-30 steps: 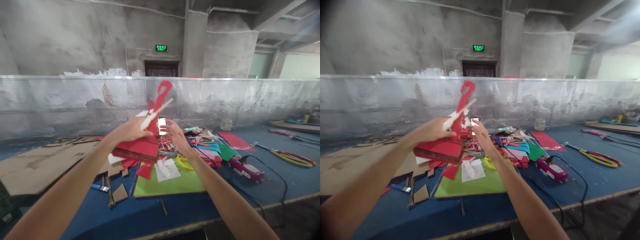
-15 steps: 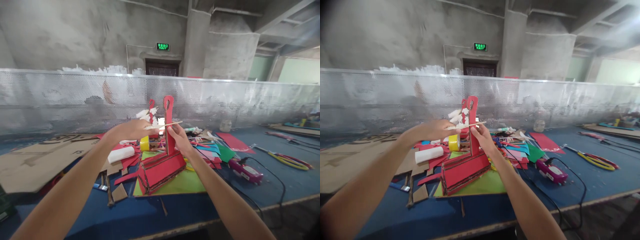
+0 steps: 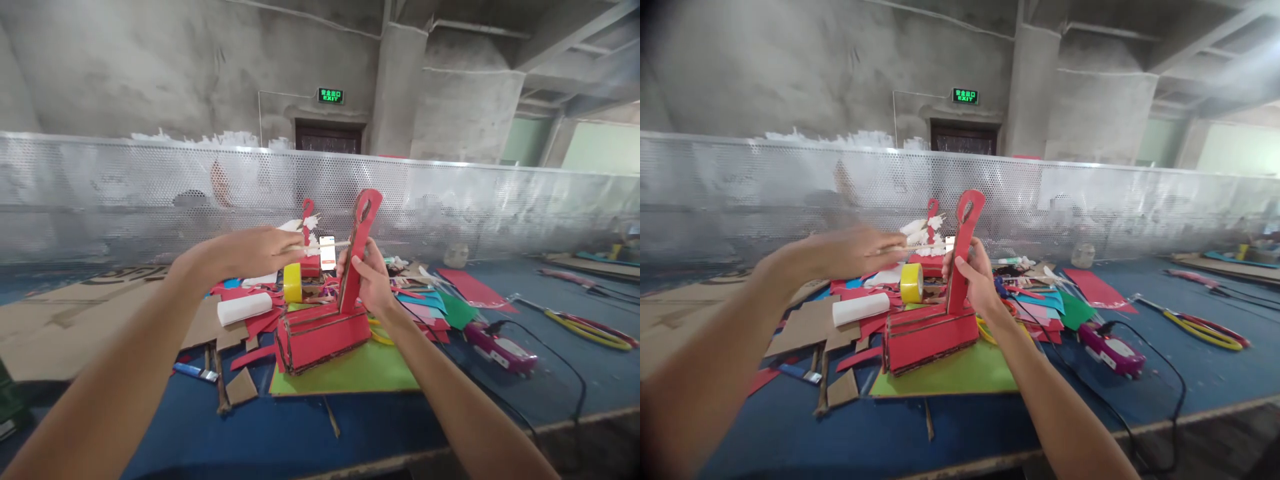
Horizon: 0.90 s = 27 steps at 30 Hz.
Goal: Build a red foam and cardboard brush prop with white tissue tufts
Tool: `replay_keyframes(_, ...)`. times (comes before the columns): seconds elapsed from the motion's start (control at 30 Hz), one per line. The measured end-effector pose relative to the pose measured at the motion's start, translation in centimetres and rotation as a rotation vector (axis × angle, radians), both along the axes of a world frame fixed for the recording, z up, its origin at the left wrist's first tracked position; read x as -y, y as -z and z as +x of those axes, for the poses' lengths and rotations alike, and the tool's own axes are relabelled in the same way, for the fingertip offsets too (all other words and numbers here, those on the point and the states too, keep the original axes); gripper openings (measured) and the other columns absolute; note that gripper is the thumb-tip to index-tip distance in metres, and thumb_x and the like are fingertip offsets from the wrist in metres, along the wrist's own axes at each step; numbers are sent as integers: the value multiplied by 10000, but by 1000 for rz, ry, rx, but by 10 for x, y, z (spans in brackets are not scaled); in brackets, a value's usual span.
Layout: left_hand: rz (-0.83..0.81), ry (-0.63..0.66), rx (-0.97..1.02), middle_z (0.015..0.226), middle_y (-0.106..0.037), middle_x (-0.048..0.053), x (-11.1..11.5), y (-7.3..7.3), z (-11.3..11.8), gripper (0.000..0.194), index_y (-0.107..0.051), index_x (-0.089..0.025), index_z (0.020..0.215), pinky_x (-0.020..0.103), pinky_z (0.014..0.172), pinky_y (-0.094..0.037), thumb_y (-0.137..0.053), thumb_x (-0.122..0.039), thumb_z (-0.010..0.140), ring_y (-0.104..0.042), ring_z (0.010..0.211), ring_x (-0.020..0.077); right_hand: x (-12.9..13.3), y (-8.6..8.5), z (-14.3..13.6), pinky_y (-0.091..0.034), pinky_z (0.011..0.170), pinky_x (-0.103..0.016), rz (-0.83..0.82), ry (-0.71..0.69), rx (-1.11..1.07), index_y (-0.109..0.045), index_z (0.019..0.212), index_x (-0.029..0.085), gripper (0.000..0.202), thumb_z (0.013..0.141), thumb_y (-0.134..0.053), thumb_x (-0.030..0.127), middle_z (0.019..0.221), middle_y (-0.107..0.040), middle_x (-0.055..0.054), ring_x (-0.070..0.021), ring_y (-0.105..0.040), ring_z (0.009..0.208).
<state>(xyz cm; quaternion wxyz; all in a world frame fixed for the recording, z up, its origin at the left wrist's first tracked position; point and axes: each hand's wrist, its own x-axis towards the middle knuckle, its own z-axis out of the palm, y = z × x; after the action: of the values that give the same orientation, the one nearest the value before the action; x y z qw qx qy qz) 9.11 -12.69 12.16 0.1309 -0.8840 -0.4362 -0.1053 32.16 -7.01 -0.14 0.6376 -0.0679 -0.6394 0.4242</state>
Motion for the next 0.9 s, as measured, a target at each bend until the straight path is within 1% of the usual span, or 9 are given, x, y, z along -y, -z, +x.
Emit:
replay_keyframes(0.1, -9, 48, -55, 982, -735, 59, 2, 3, 7, 415, -610, -297, 1251, 295, 648, -391, -336, -490, 1006, -644, 787, 206, 6, -5, 0, -528, 599, -281, -41, 62, 5, -420, 1166, 295, 298, 972, -484, 513, 753, -603, 19, -156, -637, 703)
replay_keyframes(0.17, 49, 42, -87, 1012, -731, 67, 3, 5, 11, 399, -587, -288, 1257, 305, 618, -361, -308, -440, 1017, -639, 771, 206, 8, -8, 0, -522, 585, -279, -35, 116, 7, -429, 1129, 290, 302, 977, -456, 549, 704, -566, 28, -152, -618, 662)
replay_keyframes(0.27, 127, -2, -119, 872, -714, 78, 8, 7, 18, 364, -603, -236, 1138, 328, 578, -317, -295, -388, 1013, -595, 659, 198, 8, -11, 1, -516, 580, -279, 13, 133, -13, -436, 1010, 275, 264, 966, -491, 529, 757, -576, 19, -130, -586, 615)
replay_keyframes(0.33, 142, -7, -115, 779, -689, 65, 13, 8, 24, 355, -612, -231, 1049, 332, 584, -318, -297, -393, 1015, -565, 611, 190, 7, -11, 2, -510, 569, -277, 30, 128, -21, -433, 990, 273, 249, 963, -503, 510, 816, -593, 8, -121, -582, 608)
replay_keyframes(0.4, 156, -8, -104, 751, -679, 57, 16, 10, 30, 356, -619, -237, 1037, 328, 604, -331, -303, -402, 1017, -561, 604, 186, 7, -11, 2, -508, 557, -279, 26, 138, -8, -432, 1004, 278, 250, 963, -499, 515, 838, -600, -3, -133, -602, 636)
replay_keyframes(0.53, 186, -35, -77, 775, -687, 57, 16, 11, 36, 369, -617, -257, 1170, 327, 647, -366, -316, -404, 1015, -595, 649, 204, 10, -15, 4, -530, 572, -293, 66, 152, -30, -438, 1017, 290, 265, 953, -511, 537, 823, -592, -10, -168, -640, 729)
replay_keyframes(0.67, 182, 32, -35, 887, -713, 62, 15, 7, 34, 379, -621, -267, 1219, 327, 689, -386, -324, -380, 1012, -638, 762, 219, 10, -19, 7, -559, 648, -314, 176, 161, -71, -474, 1067, 307, 285, 918, -597, 517, 863, -594, -19, -192, -654, 838)
replay_keyframes(0.8, 115, 82, -43, 925, -722, 62, 13, 7, 31, 389, -624, -280, 1247, 335, 718, -402, -338, -371, 1000, -640, 784, 224, 1, -12, 11, -574, 750, -350, 203, 151, -23, -497, 1141, 313, 371, 870, -675, 493, 1031, -614, -43, -203, -649, 923)
replay_keyframes(0.9, 71, 69, -47, 896, -721, 57, 9, 14, 34, 397, -605, -303, 1295, 350, 748, -422, -365, -365, 985, -637, 764, 225, -7, -5, 14, -573, 750, -362, 171, 79, 50, -519, 1080, 294, 346, 856, -684, 499, 1090, -603, -53, -203, -637, 935)
